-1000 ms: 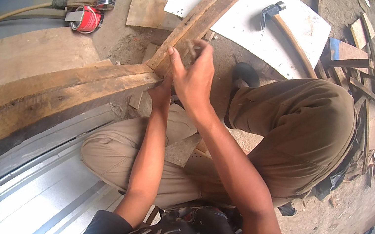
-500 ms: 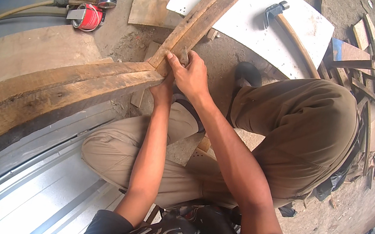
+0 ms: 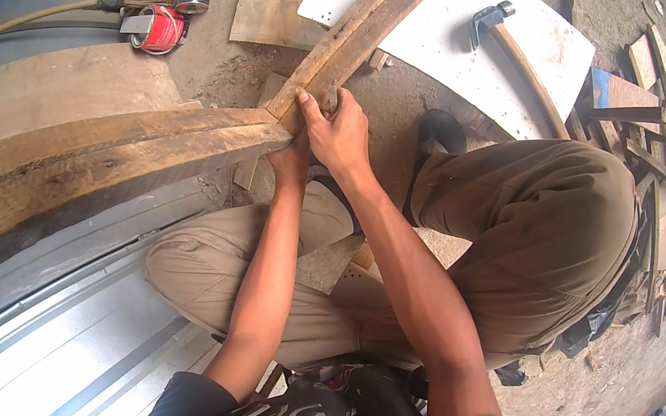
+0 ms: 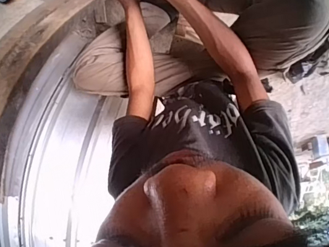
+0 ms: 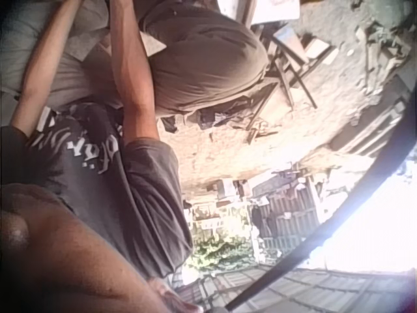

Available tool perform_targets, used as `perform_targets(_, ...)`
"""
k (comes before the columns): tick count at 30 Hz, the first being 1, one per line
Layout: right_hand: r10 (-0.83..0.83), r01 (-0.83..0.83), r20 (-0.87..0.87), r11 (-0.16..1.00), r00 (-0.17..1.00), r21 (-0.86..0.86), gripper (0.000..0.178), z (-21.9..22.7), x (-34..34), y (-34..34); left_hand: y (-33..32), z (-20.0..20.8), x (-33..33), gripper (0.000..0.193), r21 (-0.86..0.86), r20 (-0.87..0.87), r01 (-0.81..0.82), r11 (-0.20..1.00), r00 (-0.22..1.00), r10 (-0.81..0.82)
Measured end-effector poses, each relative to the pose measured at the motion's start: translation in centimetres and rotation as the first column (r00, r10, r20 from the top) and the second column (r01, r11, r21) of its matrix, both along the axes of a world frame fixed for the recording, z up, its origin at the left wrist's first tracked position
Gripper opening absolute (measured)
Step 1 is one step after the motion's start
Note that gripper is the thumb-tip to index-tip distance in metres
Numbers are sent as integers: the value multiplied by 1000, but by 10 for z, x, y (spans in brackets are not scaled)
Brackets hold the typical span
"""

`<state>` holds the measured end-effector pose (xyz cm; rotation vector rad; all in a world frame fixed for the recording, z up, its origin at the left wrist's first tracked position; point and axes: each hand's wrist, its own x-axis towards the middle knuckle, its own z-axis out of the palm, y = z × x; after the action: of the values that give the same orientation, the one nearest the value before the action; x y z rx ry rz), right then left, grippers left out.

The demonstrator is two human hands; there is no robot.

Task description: The person sits on the floor and uses a hammer to split a long wooden plank into smaller pieces. They then align and fit the split pieces together, occasionally picking up nails from a plastic bag and hammering them into the wood.

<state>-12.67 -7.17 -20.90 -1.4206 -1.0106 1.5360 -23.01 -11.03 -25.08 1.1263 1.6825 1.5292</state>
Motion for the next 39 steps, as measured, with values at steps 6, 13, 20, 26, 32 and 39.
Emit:
perform_targets(6,-1,1,18,1000,1000,9,45,4,0,-1,-1,-8,-3,56,0,-14,-15,1000,1000,15)
perform_targets(13,-30,30,5,998,1000,59,46,-6,-4,-1,0,-5,-4,54,-31,-39,-11,999,999,10)
perform_targets(20,-51,53,-69,998,996,29,42,-6,-4,-2,0,-3,0,53,14,-3,-8,1000,1000,8)
perform_targets(26,-33,33,-49,999,998,-7,38,-4,-2,0,1,0,1,54,27,-10,-6,1000,1000,6)
perform_targets(32,-15,13,-56,999,998,-37,36,-3,-1,-1,0,1,-1,56,39,-29,4,999,1000,-3)
perform_targets(39,0,-1,-34,1000,999,-29,39,-1,0,1,2,0,-2,57,55,-92,-10,998,996,15)
